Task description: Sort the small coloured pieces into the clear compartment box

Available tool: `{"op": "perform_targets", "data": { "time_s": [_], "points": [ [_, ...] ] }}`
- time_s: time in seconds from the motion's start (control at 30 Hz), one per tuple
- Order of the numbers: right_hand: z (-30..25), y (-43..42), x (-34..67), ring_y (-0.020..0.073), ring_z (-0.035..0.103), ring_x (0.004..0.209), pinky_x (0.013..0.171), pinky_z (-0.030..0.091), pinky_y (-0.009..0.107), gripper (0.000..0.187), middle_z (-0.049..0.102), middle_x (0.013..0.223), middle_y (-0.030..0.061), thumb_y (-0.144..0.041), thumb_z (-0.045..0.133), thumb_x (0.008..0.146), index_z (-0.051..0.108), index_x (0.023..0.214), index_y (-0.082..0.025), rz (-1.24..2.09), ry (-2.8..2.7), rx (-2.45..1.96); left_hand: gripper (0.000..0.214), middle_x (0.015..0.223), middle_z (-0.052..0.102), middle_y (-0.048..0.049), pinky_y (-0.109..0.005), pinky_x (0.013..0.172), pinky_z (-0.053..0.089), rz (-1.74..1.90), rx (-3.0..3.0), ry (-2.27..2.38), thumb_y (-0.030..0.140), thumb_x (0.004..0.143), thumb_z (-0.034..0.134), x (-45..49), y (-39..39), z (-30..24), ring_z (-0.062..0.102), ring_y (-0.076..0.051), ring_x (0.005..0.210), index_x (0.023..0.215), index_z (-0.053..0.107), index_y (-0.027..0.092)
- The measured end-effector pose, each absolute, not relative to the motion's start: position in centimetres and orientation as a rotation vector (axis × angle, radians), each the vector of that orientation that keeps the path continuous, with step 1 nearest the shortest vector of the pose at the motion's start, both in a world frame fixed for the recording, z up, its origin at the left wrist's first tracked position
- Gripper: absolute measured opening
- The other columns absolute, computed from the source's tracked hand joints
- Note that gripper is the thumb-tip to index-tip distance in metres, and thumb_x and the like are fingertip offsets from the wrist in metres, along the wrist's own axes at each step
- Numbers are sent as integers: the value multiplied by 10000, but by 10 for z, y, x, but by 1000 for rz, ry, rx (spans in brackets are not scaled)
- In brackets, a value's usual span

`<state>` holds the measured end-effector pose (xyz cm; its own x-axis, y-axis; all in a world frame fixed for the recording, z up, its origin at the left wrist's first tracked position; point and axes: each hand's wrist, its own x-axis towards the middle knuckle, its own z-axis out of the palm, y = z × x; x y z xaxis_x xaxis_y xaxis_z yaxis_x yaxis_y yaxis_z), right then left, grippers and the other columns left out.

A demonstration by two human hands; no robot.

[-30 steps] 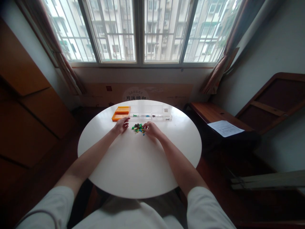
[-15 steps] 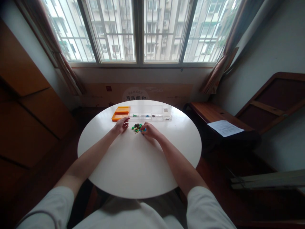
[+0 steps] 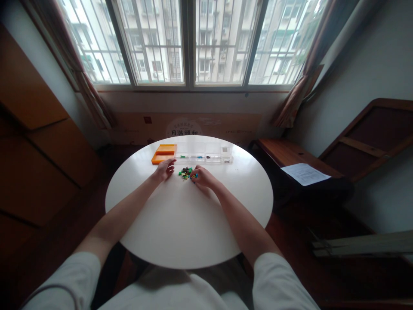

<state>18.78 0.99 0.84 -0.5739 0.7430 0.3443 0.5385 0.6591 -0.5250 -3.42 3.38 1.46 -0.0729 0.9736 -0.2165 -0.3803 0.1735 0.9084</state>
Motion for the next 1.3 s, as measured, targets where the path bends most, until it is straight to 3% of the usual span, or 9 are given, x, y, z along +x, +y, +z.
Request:
{"op": "perform_targets", "data": {
  "time_s": [0.6, 0.73, 1.07, 1.3],
  "points": [
    [14, 5, 185, 99, 521, 641, 638, 419, 229, 132, 554, 848, 45, -157, 624, 675, 689, 790, -149, 556, -2261, -989, 246, 614, 489, 29, -162, 420, 335, 1285, 780, 1062, 292, 593, 702, -32, 30, 18, 438, -29, 458, 778, 632, 146],
    [16, 7, 181, 118, 558, 632, 624, 444, 243, 131, 608, 729, 31, -195, 611, 690, 644, 799, -130, 649, -2116, -968, 249, 607, 488, 30, -169, 438, 360, 1230, 877, 988, 288, 613, 705, -26, 25, 24, 416, -21, 443, 808, 646, 144],
    [26, 10, 175, 152, 604, 599, 572, 489, 282, 341, 642, 646, 32, -386, 737, 539, 623, 744, -139, 1047, -1547, -880, 362, 643, 608, -44, -208, 431, 374, 1009, 1267, 1012, 330, 577, 766, -2, 2, 32, 481, -62, 433, 852, 675, 113],
    [30, 7, 174, 144, 592, 580, 551, 481, 270, 393, 639, 613, 23, -423, 763, 476, 635, 712, -135, 1093, -1477, -914, 362, 661, 640, -63, -208, 451, 388, 1008, 1360, 1020, 350, 568, 768, -2, -1, 31, 502, -74, 464, 838, 689, 122]
  ]
}}
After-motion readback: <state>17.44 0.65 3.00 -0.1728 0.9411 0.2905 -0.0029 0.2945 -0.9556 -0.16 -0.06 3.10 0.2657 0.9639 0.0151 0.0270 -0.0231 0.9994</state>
